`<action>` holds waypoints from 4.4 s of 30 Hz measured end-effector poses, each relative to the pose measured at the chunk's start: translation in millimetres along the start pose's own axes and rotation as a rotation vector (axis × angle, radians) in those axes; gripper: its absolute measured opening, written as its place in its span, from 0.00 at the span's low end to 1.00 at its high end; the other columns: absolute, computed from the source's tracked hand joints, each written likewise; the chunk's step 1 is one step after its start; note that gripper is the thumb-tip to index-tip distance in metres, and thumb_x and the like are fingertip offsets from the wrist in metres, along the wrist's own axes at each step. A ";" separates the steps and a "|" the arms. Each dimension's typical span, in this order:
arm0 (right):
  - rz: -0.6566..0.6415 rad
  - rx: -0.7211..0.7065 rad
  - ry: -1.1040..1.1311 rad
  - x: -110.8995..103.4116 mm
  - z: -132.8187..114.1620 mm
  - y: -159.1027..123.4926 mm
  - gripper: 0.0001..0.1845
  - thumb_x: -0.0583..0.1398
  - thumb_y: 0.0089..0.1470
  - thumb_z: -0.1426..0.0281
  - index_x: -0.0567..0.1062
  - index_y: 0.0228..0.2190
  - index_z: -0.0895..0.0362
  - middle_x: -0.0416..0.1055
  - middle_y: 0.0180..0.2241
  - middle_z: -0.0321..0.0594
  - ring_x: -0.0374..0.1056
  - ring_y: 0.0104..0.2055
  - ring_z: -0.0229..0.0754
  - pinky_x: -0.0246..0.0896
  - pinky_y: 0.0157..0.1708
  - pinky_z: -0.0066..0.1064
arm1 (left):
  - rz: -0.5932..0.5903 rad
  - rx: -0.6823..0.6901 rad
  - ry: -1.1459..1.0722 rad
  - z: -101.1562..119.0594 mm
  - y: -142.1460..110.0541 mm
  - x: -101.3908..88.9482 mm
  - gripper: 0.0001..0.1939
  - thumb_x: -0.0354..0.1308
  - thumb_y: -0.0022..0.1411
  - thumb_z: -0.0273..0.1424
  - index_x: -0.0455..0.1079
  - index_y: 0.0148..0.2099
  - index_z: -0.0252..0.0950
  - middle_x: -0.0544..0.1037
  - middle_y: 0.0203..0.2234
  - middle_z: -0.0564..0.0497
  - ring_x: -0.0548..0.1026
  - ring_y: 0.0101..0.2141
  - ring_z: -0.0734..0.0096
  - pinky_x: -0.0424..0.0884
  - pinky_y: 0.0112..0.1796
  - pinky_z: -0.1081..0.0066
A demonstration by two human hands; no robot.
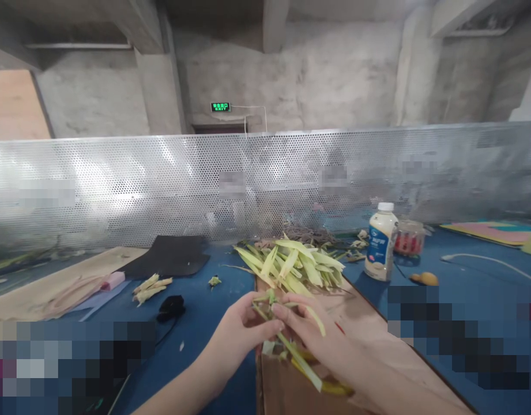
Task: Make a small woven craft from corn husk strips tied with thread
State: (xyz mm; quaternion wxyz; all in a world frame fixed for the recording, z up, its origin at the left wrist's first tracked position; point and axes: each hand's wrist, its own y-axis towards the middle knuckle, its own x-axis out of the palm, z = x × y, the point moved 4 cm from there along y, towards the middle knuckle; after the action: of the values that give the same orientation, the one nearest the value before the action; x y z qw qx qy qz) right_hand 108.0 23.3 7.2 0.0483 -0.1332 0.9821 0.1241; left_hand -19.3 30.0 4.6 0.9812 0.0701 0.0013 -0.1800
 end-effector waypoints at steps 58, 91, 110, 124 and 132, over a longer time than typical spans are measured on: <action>0.012 -0.089 0.041 3.8 4.0 8.1 0.08 0.59 0.44 0.67 0.74 0.30 0.55 0.71 0.27 0.38 0.65 0.29 0.38 0.59 0.31 0.29 | 0.403 0.016 0.208 -1.0 8.7 -32.2 0.17 0.59 0.45 0.40 0.57 0.19 0.35 0.51 0.12 0.61 0.50 0.16 0.81 0.45 0.18 0.77; 0.180 -0.135 -0.314 -14.7 -16.0 8.2 0.11 0.55 0.49 0.63 0.74 0.31 0.55 0.73 0.28 0.38 0.67 0.30 0.41 0.62 0.31 0.28 | 0.156 0.149 0.280 6.3 5.2 -10.5 0.15 0.54 0.54 0.34 0.67 0.43 0.31 0.71 0.19 0.53 0.69 0.23 0.70 0.64 0.29 0.72; 0.148 -0.224 -0.314 -12.9 -13.0 11.1 0.10 0.55 0.50 0.66 0.75 0.31 0.55 0.71 0.33 0.39 0.67 0.37 0.42 0.61 0.38 0.31 | 0.102 0.225 0.427 8.1 -1.8 -3.8 0.09 0.51 0.56 0.29 0.69 0.39 0.35 0.75 0.32 0.49 0.71 0.33 0.68 0.65 0.37 0.72; 0.103 -0.033 -0.192 -11.9 -5.2 15.9 0.20 0.55 0.49 0.62 0.71 0.44 0.55 0.72 0.29 0.37 0.67 0.30 0.41 0.64 0.31 0.31 | 0.010 0.144 0.131 -2.8 0.5 -1.4 0.13 0.54 0.55 0.26 0.59 0.43 0.34 0.72 0.33 0.49 0.71 0.37 0.67 0.65 0.40 0.67; -0.017 0.198 0.338 -1.4 12.4 11.9 0.20 0.60 0.47 0.62 0.70 0.45 0.50 0.69 0.44 0.38 0.68 0.39 0.39 0.64 0.31 0.26 | -0.094 0.128 0.063 -0.7 -0.4 0.2 0.09 0.54 0.55 0.25 0.64 0.40 0.32 0.73 0.30 0.49 0.71 0.33 0.70 0.65 0.38 0.69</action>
State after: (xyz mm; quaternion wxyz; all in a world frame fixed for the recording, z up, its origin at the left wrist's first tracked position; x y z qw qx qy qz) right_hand 106.9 37.9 -1.8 -0.1033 -0.1548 0.9825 0.0024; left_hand -19.3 29.6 3.8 0.9646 0.1381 0.0239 -0.2233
